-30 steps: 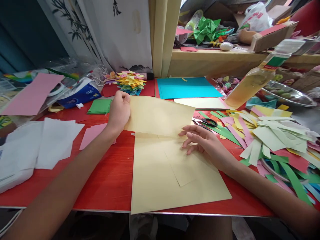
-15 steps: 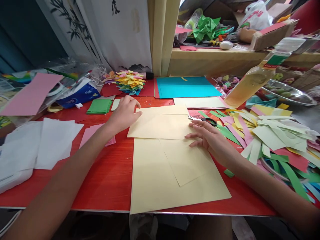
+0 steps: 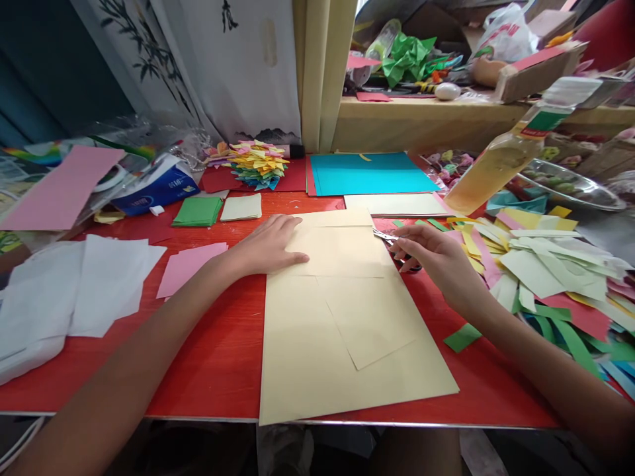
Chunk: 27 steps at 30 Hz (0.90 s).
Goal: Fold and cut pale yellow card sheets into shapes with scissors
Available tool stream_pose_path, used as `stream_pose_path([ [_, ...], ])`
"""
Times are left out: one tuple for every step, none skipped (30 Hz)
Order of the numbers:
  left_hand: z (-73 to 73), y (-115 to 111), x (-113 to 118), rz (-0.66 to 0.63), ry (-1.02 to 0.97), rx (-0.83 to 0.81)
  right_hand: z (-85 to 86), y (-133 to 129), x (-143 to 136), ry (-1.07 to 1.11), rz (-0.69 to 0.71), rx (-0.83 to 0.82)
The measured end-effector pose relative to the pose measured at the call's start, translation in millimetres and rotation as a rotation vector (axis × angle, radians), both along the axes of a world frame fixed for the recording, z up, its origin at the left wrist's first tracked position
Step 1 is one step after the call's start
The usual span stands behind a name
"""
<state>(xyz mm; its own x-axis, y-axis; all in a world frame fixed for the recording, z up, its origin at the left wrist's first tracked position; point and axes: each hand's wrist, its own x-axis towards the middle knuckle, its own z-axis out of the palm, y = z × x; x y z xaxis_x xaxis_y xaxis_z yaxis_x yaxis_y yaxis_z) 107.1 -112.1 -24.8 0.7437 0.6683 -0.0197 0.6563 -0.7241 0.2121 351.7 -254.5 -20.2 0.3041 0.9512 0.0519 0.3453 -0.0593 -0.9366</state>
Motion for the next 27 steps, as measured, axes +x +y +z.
stream_pose_path([
  [0.2, 0, 0, 0.005, 0.011, -0.007, 1.1, -1, 0, -0.048, 0.016, -0.017],
  [0.2, 1, 0, 0.011, 0.014, -0.010, 1.9, -1, -1, -0.098, 0.039, -0.028],
  [0.1, 1, 0, 0.018, 0.011, -0.009, 2.5, -3, -3, -0.157, 0.071, -0.036],
  [-0.3, 2, 0, 0.025, 0.003, -0.003, 2.8, -4, -5, -0.234, 0.117, -0.042],
  [-0.6, 3, 0, 0.032, -0.006, 0.002, 2.8, -6, -8, -0.330, 0.175, -0.046],
  [-1.0, 4, 0, 0.045, -0.015, 0.005, 2.5, -9, -11, -0.439, 0.236, -0.042],
  [-1.2, 5, 0, 0.066, -0.025, 0.003, 1.8, -11, -15, -0.552, 0.299, -0.034],
  [-1.1, 6, 1, 0.096, -0.032, -0.004, 0.7, -13, -19, -0.653, 0.354, -0.013],
  [-0.8, 7, 1, 0.133, -0.038, -0.012, -0.6, -16, -23, -0.730, 0.398, 0.018],
  [0.0, 8, 2, 0.174, -0.042, -0.020, -2.1, -18, -28, -0.781, 0.435, 0.043],
  [1.1, 8, 2, 0.215, -0.041, -0.029, -3.6, -20, -33, -0.808, 0.456, 0.057],
  [2.4, 8, 2, 0.248, -0.035, -0.042, -5.2, -22, -37, -0.827, 0.466, 0.060],
  [3.9, 7, 3, 0.269, -0.027, -0.061, -6.6, -24, -42, -0.841, 0.471, 0.058],
  [5.3, 7, 3, 0.283, -0.020, -0.082, -7.8, -25, -45, -0.854, 0.472, 0.055],
  [6.5, 5, 4, 0.294, -0.018, -0.102, -8.9, -27, -48, -0.865, 0.472, 0.049],
  [7.4, 4, 4, 0.307, -0.019, -0.116, -9.9, -28, -51, -0.872, 0.473, 0.041],
  [8.0, 2, 5, 0.324, -0.022, -0.117, -10.6, -28, -53, -0.875, 0.473, 0.032],
  [8.3, 1, 5, 0.352, -0.022, -0.106, -11.2, -29, -54, -0.872, 0.468, 0.020],
  [8.4, -1, 6, 0.383, -0.016, -0.088, -11.6, -29, -55, -0.863, 0.461, 0.007],
  [8.6, -2, 6, 0.407, -0.004, -0.073, -11.8, -30, -56, -0.850, 0.452, -0.008],
  [8.8, -4, 6, 0.424, 0.012, -0.065, -11.8, -30, -57, -0.834, 0.442, -0.026],
  [9.3, -5, 6, 0.434, 0.030, -0.067, -11.8, -29, -58, -0.818, 0.430, -0.047],
  [10.2, -6, 6, 0.439, 0.049, -0.077, -11.6, -29, -58, -0.804, 0.419, -0.070],
  [11.4, -8, 6, 0.438, 0.067, -0.093, -11.4, -29, -59, -0.792, 0.412, -0.092],
  [12.8, -9, 6, 0.433, 0.083, -0.109, -11.1, -29, -59, -0.785, 0.407, -0.109],
  [14.5, -11, 7, 0.427, 0.103, -0.123, -10.9, -29, -60, -0.781, 0.405, -0.119],
  [16.2, -12, 8, 0.415, 0.129, -0.140, -10.7, -29, -60, -0.781, 0.403, -0.121],
])
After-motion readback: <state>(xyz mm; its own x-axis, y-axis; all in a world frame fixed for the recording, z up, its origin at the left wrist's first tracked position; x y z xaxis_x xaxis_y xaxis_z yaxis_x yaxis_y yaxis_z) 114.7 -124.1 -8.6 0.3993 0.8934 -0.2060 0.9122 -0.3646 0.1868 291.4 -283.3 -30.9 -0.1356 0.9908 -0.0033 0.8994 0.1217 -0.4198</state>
